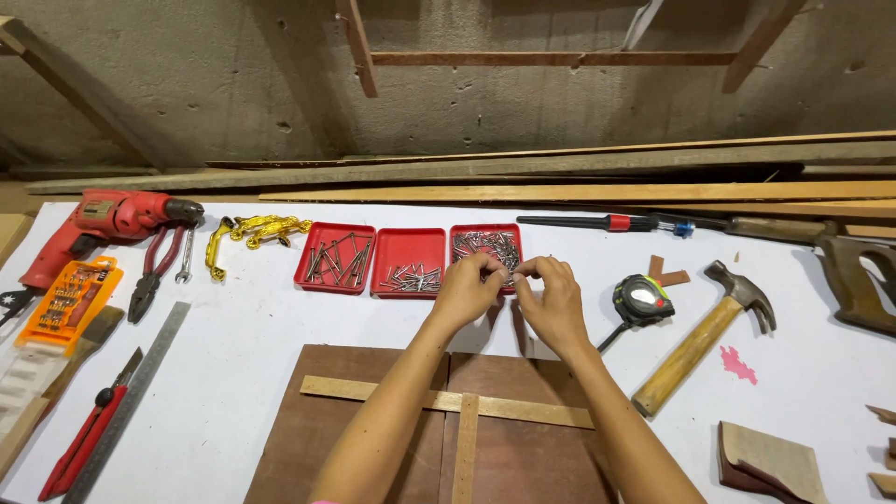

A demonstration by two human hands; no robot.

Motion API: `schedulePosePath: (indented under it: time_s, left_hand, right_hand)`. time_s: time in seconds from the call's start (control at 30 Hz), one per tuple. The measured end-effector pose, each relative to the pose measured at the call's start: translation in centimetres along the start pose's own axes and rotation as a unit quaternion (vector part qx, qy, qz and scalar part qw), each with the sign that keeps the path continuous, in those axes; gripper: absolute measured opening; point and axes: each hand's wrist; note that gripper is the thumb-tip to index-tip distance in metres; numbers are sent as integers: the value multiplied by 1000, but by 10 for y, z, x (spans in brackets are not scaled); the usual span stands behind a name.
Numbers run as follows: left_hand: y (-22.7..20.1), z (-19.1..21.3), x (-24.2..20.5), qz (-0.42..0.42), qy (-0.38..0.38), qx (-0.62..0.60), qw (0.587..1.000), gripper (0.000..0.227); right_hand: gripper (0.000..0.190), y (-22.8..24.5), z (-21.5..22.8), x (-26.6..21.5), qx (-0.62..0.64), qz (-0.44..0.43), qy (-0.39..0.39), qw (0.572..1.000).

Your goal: Measure wood strips and assemble a frame structure using a measuring tape, pencil, and hammer.

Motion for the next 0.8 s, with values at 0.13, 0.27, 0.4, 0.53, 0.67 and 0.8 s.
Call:
schedulePosePath:
  time_s: [0.13, 0.27, 0.4, 0.53, 0.67, 0.8]
  left_hand:
    - [-12, -21, -18, -18, 23, -21, 999, 21]
    - [-25, -45, -34, -91, 38, -12, 995, 22]
    - [-41, -62, -56, -102, 65, -10, 993, 23]
    - [-55, -78, -81, -109, 69, -18, 991, 22]
    - [-58, -99, -103, -120, 76, -1, 990, 22]
    - [-67, -119, -124, -137, 80, -23, 987, 21]
  right_hand:
    - [13, 5, 30, -20, 12, -59, -8, 998]
    - [15, 3, 57, -42, 78, -103, -52, 990]
    - [16, 4, 83, -64, 105, -161, -72, 979]
    - [14, -3, 103, -88, 106, -173, -89, 975]
    - [13, -10, 122, -112, 109, -166, -108, 974]
    - [12, -17, 141, -134, 114, -201, -124, 965]
Point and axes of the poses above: each hand's wrist, its own x-axis towards the middle knuckle, its own z-axis out of the back of the hand, y = z × x, and after that the axes turned 6 degrees about -y, right-handed
